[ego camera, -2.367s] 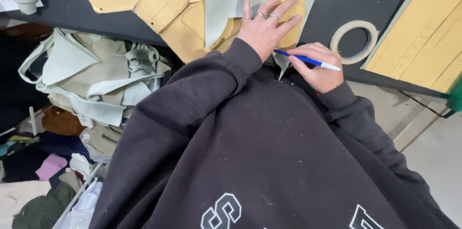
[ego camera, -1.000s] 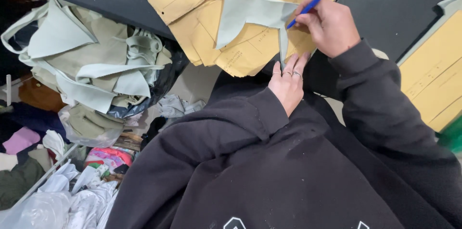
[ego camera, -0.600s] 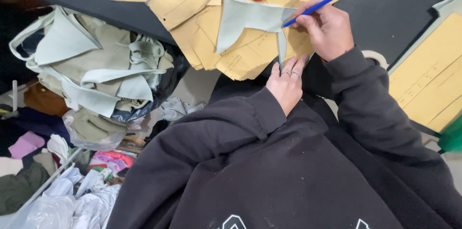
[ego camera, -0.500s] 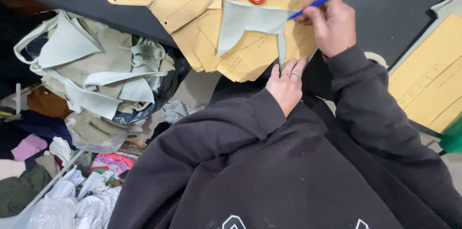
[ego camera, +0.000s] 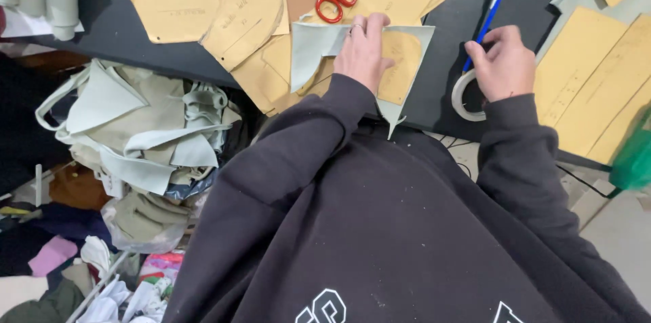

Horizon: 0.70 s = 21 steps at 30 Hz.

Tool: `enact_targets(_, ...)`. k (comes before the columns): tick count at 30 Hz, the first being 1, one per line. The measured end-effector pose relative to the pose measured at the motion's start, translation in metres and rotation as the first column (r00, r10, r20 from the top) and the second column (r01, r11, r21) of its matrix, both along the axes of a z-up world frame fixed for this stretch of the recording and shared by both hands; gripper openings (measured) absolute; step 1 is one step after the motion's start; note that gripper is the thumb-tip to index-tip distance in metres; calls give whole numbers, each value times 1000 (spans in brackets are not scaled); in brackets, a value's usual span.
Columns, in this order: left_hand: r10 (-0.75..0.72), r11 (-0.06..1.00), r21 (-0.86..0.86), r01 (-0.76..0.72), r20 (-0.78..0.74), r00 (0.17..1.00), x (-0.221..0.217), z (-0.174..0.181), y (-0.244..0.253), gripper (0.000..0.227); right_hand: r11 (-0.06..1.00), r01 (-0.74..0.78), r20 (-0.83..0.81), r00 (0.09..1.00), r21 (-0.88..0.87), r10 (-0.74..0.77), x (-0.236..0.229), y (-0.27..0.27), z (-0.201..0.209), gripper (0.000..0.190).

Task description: The person organizes paper patterns on a worktable, then uses a hot knife to cut a piece of light-colored fabric. They subsequently use scissors to trim the edges of the cut fabric piece and another larger piece of fabric.

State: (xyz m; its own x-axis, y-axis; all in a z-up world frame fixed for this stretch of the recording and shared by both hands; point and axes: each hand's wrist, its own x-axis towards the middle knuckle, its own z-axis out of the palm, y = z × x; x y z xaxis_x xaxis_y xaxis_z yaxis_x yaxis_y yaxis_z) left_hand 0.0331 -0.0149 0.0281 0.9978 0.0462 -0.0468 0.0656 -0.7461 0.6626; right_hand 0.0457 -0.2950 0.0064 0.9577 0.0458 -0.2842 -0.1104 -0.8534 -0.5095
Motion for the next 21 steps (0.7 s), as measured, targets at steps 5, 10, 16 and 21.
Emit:
enact_targets(5, -57, 959, -283, -14, -241, 969, 7, -21, 43, 49, 989, 100, 37, 994, 107, -105, -7, 11, 25, 32)
enact_targets(10, 104, 981, -125, -146, -294, 950, 14, -6, 176, 43, 974, 91, 40, 994, 206, -101, 0, 26, 33, 23)
enact_targets(16, 157, 798, 526, -294, 290, 944, -16, 56, 183, 69, 885, -321, 252, 937, 337, 244, 57, 139, 23, 17)
enact_targets(21, 140, 559, -661, -502, -521, 842, -87, -4, 108, 33, 787, -559, 353, 814, 263, 460, 91, 227, -13, 36)
